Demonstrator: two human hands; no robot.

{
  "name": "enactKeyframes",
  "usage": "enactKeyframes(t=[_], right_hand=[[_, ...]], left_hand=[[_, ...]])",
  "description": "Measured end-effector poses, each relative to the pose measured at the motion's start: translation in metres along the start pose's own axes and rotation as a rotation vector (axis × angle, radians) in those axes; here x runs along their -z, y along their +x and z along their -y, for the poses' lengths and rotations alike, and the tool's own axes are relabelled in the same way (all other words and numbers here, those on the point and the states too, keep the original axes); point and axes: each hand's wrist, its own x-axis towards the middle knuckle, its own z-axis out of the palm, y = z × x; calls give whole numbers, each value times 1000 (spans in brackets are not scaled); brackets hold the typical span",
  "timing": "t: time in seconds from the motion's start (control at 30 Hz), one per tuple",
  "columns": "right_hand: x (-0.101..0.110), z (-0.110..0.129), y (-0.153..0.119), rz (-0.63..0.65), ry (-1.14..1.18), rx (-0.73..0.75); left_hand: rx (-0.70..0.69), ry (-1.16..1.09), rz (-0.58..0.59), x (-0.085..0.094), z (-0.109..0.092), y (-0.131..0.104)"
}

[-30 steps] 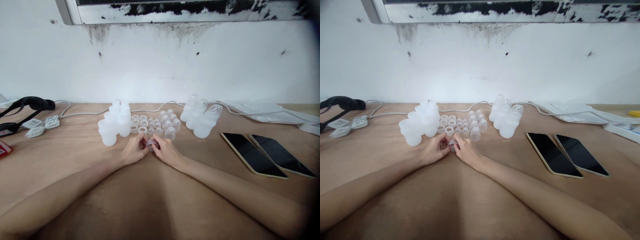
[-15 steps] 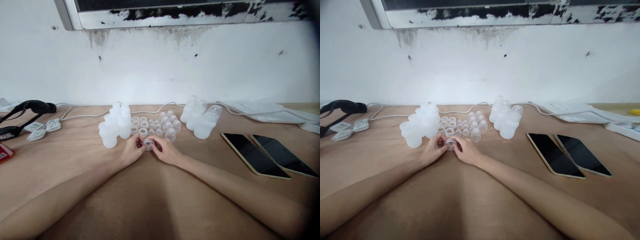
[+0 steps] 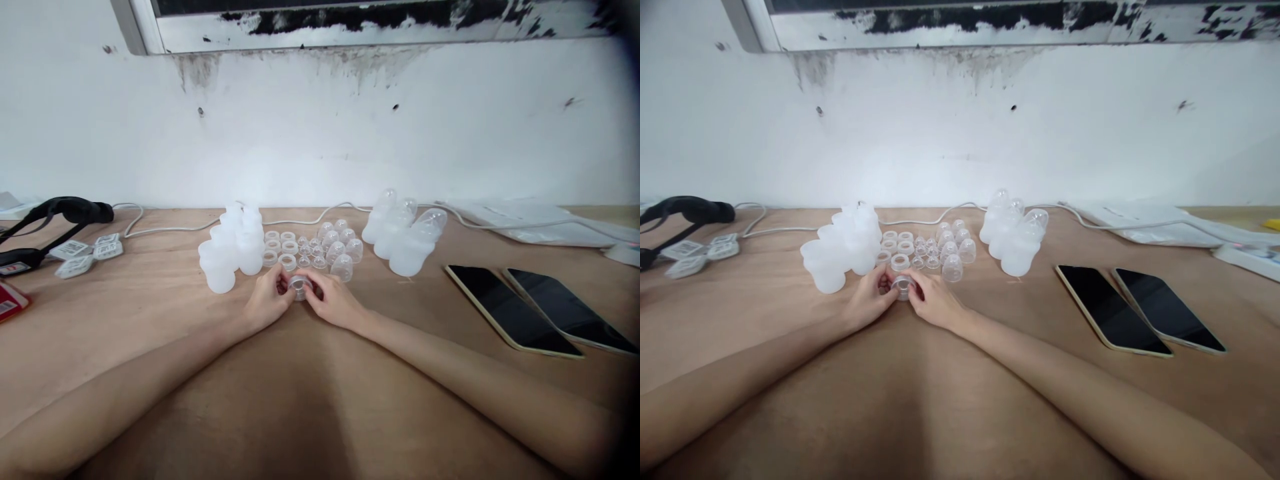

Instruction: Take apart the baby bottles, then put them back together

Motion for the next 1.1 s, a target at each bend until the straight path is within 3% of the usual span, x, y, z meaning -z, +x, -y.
enactKeyframes(t=[0.4, 0.6, 0.67, 0.77, 0.83, 0.9, 0.97, 1.03, 1.1], right_hand=[[1, -1, 1, -9, 73, 10], [0, -2, 1, -11, 117, 2], [2, -1, 1, -27, 157, -51], [4, -1, 2, -18, 265, -171], [4, -3, 3, -4, 366, -220], [3, -6, 4, 3, 466, -240], [2, -8, 6, 10, 564, -249], [2, -8, 6, 31, 670, -265], [4, -6, 5, 45, 782, -303]], left_hand=[[-72, 114, -7, 3, -6, -3], [-33, 303, 16, 3, -11, -6], [-89, 444, 8, 8, -20, -13], [-319, 627, -121, 27, -33, -25], [-410, 656, -337, 48, -33, -30], [-340, 645, -587, 70, -22, -30], [-150, 589, -699, 88, -1, -27], [46, 499, -664, 99, 21, -27], [185, 428, -532, 100, 35, -31]])
